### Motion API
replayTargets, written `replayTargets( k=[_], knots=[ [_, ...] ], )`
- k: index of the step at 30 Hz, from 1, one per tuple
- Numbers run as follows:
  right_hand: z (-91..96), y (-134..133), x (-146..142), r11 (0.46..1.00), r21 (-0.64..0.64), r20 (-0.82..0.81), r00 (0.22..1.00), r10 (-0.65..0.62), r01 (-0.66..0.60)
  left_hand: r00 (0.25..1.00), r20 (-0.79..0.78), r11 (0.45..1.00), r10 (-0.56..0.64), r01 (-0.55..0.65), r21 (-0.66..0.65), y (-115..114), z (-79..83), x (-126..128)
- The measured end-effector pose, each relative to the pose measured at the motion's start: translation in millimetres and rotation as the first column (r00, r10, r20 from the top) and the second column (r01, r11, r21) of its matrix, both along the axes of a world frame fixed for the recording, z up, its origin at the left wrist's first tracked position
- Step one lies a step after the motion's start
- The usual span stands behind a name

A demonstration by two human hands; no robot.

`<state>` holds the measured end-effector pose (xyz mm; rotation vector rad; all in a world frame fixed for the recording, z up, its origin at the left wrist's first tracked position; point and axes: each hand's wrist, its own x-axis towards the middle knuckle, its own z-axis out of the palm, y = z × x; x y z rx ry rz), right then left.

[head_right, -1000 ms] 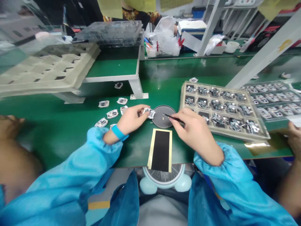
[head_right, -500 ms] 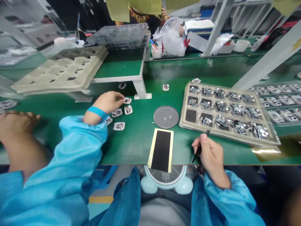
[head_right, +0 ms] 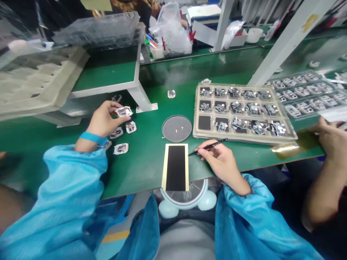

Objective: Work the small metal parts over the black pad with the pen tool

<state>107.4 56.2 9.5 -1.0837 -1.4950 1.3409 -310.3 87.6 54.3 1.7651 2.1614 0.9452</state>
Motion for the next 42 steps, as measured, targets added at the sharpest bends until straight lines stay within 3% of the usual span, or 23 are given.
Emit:
replayTargets(
  k=[2,3,6,8,10,12,14,17,19,26,34,42],
  knots=[
    [-2.6,3,-8,0.999,0.02,-0.016,0.999,-0.041,0.042,0.974,0.21,0.996,-0.083,0.073,0.057,-6,4.2,24],
    [-3.6,4,-11,0.997,0.042,-0.018,0.998,-0.063,0.063,0.926,0.352,0.991,-0.136,0.122,0.061,-10,5.9,39],
    [-6.0,10,-20,0.985,0.132,0.033,0.992,-0.118,0.113,0.687,0.695,0.963,-0.212,0.269,0.027,-22,7.7,86],
    [-7.6,12,-22,0.976,0.178,0.082,0.986,-0.143,0.127,0.548,0.812,0.921,-0.2,0.388,-0.034,-31,5.6,114],
    [-9.0,13,-23,0.97,0.203,0.113,0.98,-0.162,0.137,0.484,0.861,0.879,-0.156,0.466,-0.102,-40,0.5,138],
    [-9.8,12,-22,0.968,0.209,0.117,0.979,-0.166,0.139,0.506,0.852,0.851,-0.132,0.499,-0.165,-47,-7.3,157],
    [-9.7,13,-21,0.972,0.197,0.109,0.982,-0.154,0.131,0.588,0.793,0.848,-0.156,0.492,-0.198,-52,-16.7,170],
    [-9.0,14,-21,0.981,0.16,0.09,0.988,-0.124,0.109,0.697,0.678,0.862,-0.232,0.47,-0.188,-57,-29.6,177],
    [-9.0,16,-21,0.985,0.14,0.079,0.991,-0.112,0.1,0.723,0.638,0.864,-0.266,0.473,-0.175,-59,-35.1,177],
    [-9.3,16,-19,0.989,0.133,0.076,0.994,-0.075,0.065,0.713,0.656,0.867,-0.247,0.465,-0.179,-60,-37.5,174],
    [-1.3,5,-18,0.965,0.255,-0.137,0.99,-0.021,0.056,0.685,0.705,0.887,-0.183,0.424,-0.182,-58,-32.2,179],
    [-2.5,5,-21,0.904,0.428,-0.008,1.0,0.008,-0.004,0.666,0.726,0.893,-0.17,0.415,-0.172,-59,-35.3,179]
  ],
)
